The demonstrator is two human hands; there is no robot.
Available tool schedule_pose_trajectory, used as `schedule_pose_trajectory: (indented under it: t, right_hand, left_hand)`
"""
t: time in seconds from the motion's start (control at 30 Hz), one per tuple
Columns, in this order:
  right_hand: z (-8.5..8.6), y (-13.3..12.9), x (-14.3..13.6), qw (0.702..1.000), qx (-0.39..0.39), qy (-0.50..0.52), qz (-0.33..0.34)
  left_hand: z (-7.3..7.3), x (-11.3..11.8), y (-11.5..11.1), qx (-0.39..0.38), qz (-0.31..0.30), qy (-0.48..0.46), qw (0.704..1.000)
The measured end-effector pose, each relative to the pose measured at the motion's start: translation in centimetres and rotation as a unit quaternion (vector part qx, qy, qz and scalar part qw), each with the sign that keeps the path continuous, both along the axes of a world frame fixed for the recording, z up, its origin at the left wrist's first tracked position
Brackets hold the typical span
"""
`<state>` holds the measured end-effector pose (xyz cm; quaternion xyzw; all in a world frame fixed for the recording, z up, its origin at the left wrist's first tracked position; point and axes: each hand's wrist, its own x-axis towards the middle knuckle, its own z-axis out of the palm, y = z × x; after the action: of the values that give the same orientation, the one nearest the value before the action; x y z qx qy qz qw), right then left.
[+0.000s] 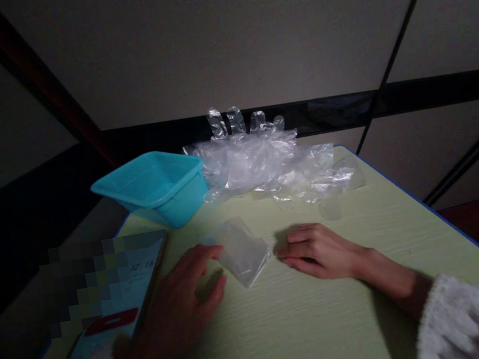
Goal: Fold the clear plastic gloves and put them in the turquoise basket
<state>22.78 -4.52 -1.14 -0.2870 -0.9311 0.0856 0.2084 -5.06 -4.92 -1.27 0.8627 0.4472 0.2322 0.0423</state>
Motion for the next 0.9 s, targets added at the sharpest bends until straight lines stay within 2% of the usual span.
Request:
schedule_pose_trajectory:
  t: [0.13,0.23,0.33,0.57,0.9]
  right_hand:
    - [-0.5,0.1,-0.3,0.998,0.060,-0.021,0.017]
    - [-0.4,0.1,-0.7,0.996,0.072,-0.041,0.020]
    - [-0.2,0.0,-0.8,0.996,0.064,-0.064,0.016]
    - [-0.1,0.0,-0.9,0.997,0.040,-0.066,0.011]
    - [0.2,0.1,-1.0,0.998,0.012,-0.063,0.009]
  left_hand:
    - [-0.3,0.8,-0.8,-0.014,-0.160,0.045,0.986]
    - [-0.5,1.1,-0.6,-0.039,-0.226,0.081,0.970]
    - [-0.5,1.1,-0.3,-0.063,-0.247,0.113,0.960]
    - [0.2,1.0,-0.3,-0.101,-0.251,0.149,0.951]
    - [0.3,0.4,-0.1,-0.097,-0.284,0.116,0.947]
